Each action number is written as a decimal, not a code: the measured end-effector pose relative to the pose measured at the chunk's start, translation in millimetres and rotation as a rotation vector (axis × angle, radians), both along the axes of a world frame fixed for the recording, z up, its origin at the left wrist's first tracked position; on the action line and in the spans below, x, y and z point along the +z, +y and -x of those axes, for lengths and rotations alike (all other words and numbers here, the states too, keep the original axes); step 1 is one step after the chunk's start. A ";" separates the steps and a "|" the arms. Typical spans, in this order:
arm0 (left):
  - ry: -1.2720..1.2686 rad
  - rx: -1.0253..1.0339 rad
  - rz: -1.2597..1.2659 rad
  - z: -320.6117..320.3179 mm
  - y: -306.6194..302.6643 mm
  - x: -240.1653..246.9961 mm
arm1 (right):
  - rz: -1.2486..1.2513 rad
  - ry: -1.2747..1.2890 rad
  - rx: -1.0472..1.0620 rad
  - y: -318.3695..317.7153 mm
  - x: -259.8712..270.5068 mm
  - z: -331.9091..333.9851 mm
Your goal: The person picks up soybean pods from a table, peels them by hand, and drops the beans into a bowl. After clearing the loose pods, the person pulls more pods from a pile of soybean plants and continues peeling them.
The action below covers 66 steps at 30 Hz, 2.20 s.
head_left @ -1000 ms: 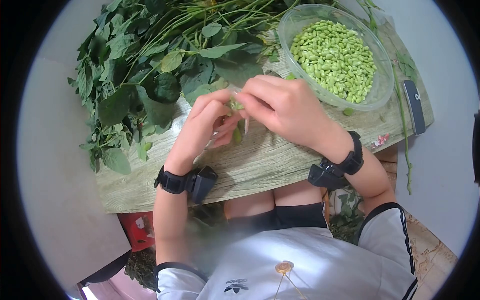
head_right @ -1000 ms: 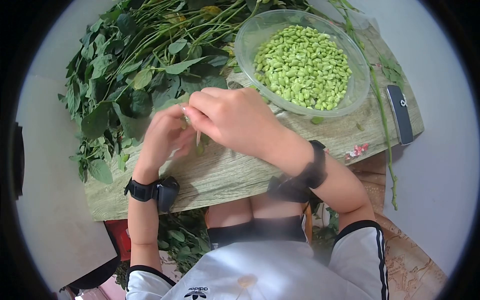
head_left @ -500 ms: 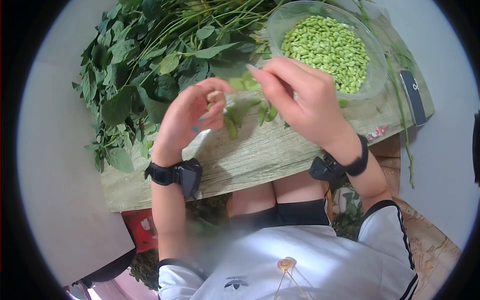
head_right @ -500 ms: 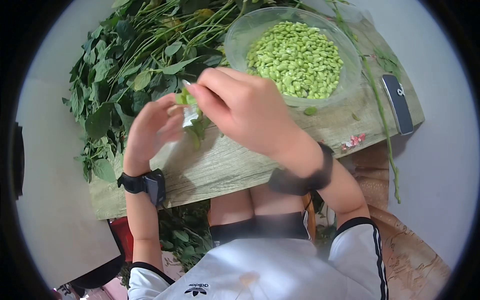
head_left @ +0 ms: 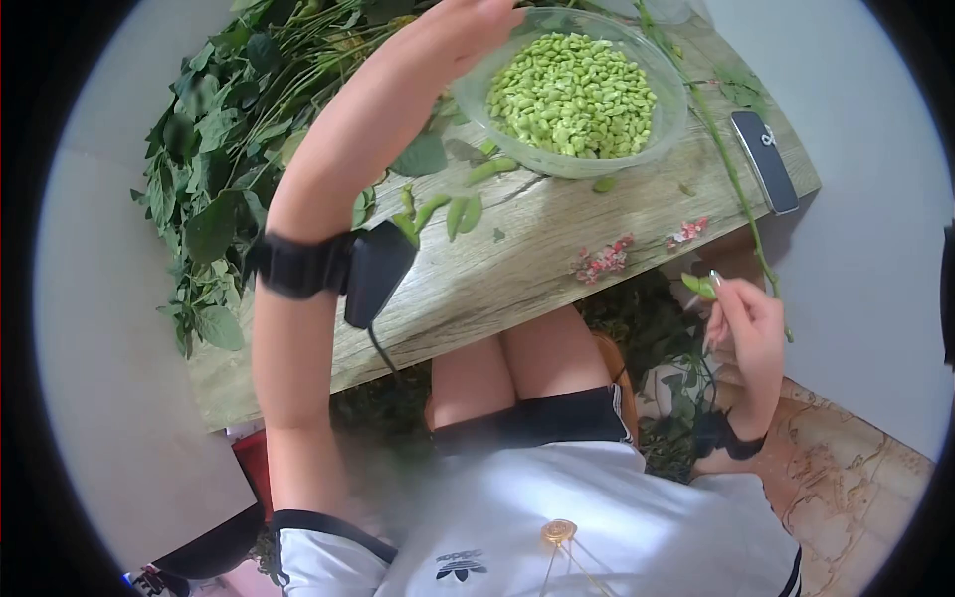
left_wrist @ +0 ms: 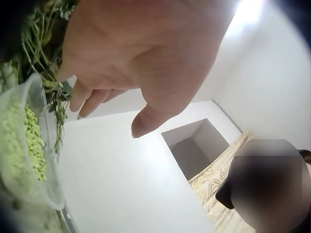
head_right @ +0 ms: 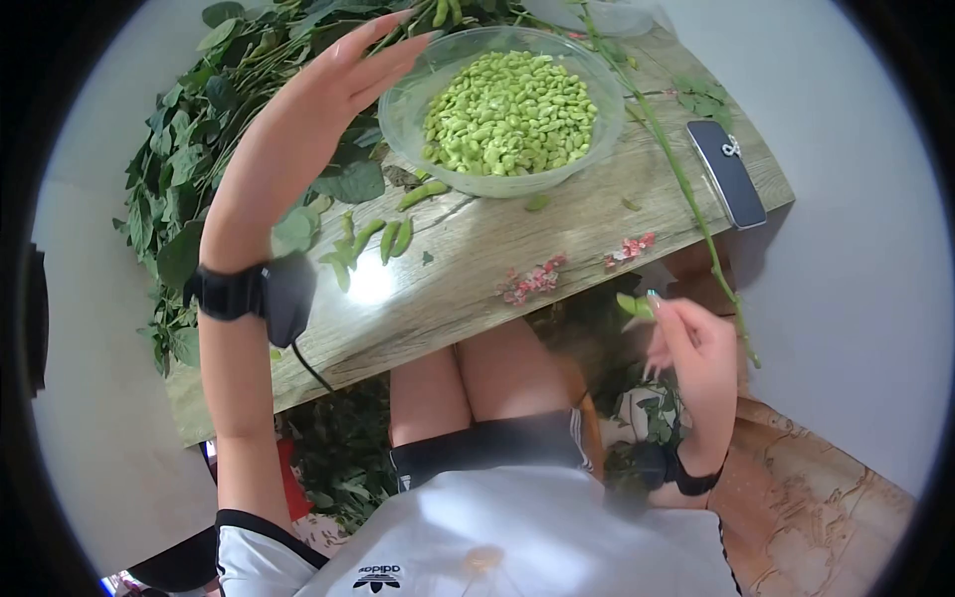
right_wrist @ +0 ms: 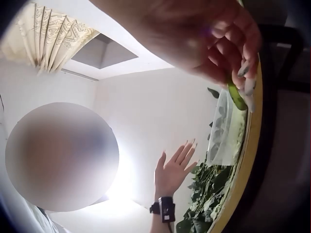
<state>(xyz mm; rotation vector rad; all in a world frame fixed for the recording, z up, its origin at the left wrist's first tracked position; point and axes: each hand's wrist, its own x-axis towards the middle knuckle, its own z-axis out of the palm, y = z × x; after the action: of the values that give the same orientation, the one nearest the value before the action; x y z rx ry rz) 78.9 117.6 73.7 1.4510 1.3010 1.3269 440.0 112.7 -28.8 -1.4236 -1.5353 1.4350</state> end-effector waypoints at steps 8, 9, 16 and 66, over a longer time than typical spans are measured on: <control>0.545 0.164 0.298 48.7 -79.1 -27.0 | 0.042 -0.261 -0.074 -7.5 -4.3 2.2; 0.719 0.226 0.292 45.0 -84.5 -34.3 | 0.017 -0.184 -0.042 -5.7 -0.4 10.3; 1.119 0.433 0.190 43.6 -92.0 -86.4 | -0.117 0.027 0.292 -8.2 40.7 95.9; 0.023 0.272 0.203 95.5 -90.3 -81.9 | -0.528 0.127 0.974 46.6 18.4 297.5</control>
<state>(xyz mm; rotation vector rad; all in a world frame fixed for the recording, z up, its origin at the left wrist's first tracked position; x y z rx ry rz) -16.6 27.4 -8.2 1.1847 1.6429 1.3068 142.5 159.3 -10.4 -0.2287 -2.4271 1.3712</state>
